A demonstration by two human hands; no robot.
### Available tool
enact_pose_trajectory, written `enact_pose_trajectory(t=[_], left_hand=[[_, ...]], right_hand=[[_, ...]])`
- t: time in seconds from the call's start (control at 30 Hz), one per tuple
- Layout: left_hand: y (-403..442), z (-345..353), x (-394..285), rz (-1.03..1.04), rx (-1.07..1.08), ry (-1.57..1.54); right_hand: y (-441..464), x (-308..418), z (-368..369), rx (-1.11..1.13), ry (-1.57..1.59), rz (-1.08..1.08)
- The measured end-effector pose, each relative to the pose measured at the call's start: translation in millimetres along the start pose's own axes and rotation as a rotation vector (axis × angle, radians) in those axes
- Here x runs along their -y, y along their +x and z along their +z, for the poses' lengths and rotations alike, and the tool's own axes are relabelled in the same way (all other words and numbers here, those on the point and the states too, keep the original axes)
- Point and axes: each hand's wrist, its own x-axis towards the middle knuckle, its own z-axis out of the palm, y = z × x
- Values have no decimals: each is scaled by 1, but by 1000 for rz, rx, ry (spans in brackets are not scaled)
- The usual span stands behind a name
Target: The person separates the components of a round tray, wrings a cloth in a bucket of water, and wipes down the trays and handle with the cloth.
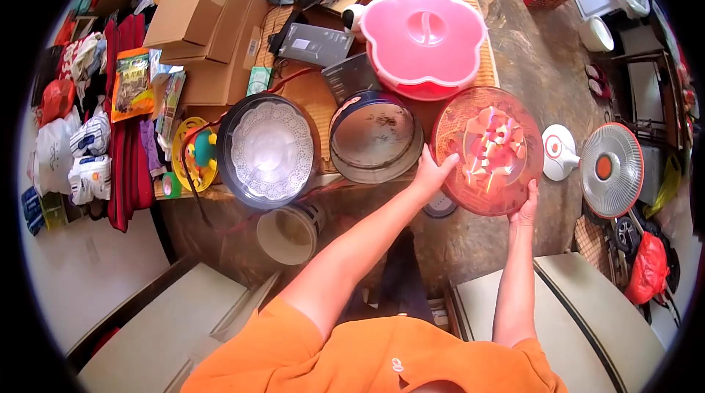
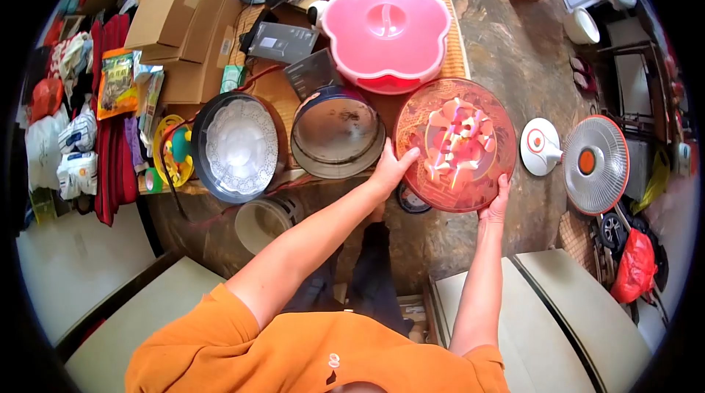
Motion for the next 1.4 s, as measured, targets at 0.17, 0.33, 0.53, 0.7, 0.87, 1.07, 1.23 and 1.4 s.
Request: enact_pose_trajectory(t=[0.17,0.33,0.53,0.7,0.87,1.07,1.23,1.4], left_hand=[[-32,11,19,-77,-133,410],[-98,-41,5,-83,130,332],[-140,-173,36,-535,-438,-117],[-139,-290,60,-431,-936,-424],[-121,-337,71,-326,-930,-893],[-110,-344,59,-343,-880,-1059],[-122,-336,32,-367,-814,-933],[-147,-333,6,-326,-769,-836]], right_hand=[[2,-8,11,-21,78,81],[-3,-26,20,-136,44,118],[-11,-30,28,-144,22,193],[1,-38,12,-148,7,227],[-23,-37,46,-240,-5,296],[-39,-63,86,-242,87,232],[-18,-72,55,-166,57,295],[-26,-69,49,-107,73,278]])
